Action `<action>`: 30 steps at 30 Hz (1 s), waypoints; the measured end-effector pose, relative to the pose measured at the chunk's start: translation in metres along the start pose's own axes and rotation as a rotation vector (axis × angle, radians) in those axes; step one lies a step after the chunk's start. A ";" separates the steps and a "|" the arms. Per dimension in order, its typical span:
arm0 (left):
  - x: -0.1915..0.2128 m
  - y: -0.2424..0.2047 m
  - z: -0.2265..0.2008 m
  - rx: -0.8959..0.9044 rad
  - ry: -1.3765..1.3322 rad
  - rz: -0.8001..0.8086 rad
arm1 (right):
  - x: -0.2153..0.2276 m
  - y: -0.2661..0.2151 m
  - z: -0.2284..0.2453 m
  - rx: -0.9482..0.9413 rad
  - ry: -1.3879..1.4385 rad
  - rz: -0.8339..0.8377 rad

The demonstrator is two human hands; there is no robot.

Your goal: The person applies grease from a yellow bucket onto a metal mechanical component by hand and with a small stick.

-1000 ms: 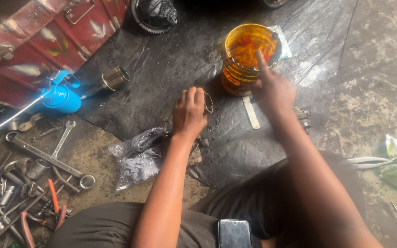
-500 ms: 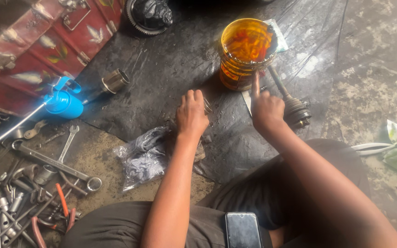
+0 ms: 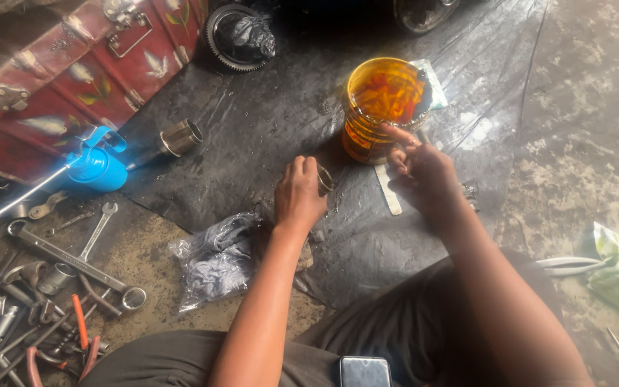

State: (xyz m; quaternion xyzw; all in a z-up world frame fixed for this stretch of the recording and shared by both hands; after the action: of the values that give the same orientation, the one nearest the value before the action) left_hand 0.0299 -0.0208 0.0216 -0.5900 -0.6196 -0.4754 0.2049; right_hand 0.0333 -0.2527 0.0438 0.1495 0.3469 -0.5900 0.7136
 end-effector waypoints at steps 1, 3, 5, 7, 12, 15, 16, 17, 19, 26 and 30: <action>0.002 0.002 -0.004 -0.021 -0.008 -0.021 | -0.001 -0.002 -0.003 -0.014 0.054 -0.003; 0.006 0.003 -0.009 -0.060 -0.020 -0.061 | -0.003 -0.002 -0.001 0.065 -0.087 -0.043; 0.007 0.003 -0.012 -0.069 -0.007 -0.054 | -0.001 -0.001 0.008 0.260 -0.479 -0.125; 0.007 0.003 -0.012 -0.069 -0.003 -0.039 | -0.003 -0.001 0.017 0.457 -0.871 -0.204; 0.003 0.003 -0.008 -0.015 -0.009 0.041 | -0.015 -0.023 0.044 0.735 -1.919 -0.620; 0.000 0.002 -0.006 0.014 -0.015 0.048 | -0.019 -0.024 0.044 0.715 -1.964 -0.626; -0.001 0.002 -0.006 0.020 -0.013 0.067 | -0.020 -0.022 0.040 0.709 -1.999 -0.617; -0.001 0.002 -0.007 0.025 -0.011 0.086 | -0.018 -0.021 0.037 0.702 -2.034 -0.607; -0.002 0.001 -0.007 0.037 -0.014 0.109 | -0.009 -0.014 0.035 0.707 -1.761 -0.538; -0.004 -0.001 -0.005 0.060 -0.040 0.084 | 0.037 0.007 0.022 0.266 -0.323 -0.392; -0.008 -0.001 -0.003 0.050 -0.038 0.097 | 0.023 0.009 0.024 0.417 -0.845 -0.466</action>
State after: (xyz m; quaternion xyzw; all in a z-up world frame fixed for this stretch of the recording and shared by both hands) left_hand 0.0293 -0.0280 0.0158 -0.6230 -0.6058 -0.4380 0.2302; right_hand 0.0510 -0.2824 0.0442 -0.0439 -0.0721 -0.7983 0.5963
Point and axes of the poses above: each hand's wrist, its own y-axis towards the middle knuckle, its own x-axis out of the back of the hand, z = x × y, the point moved 4 cm from there along y, towards the middle knuckle, and after that the axes turned 1 degree about y, right-handed, at the moved point
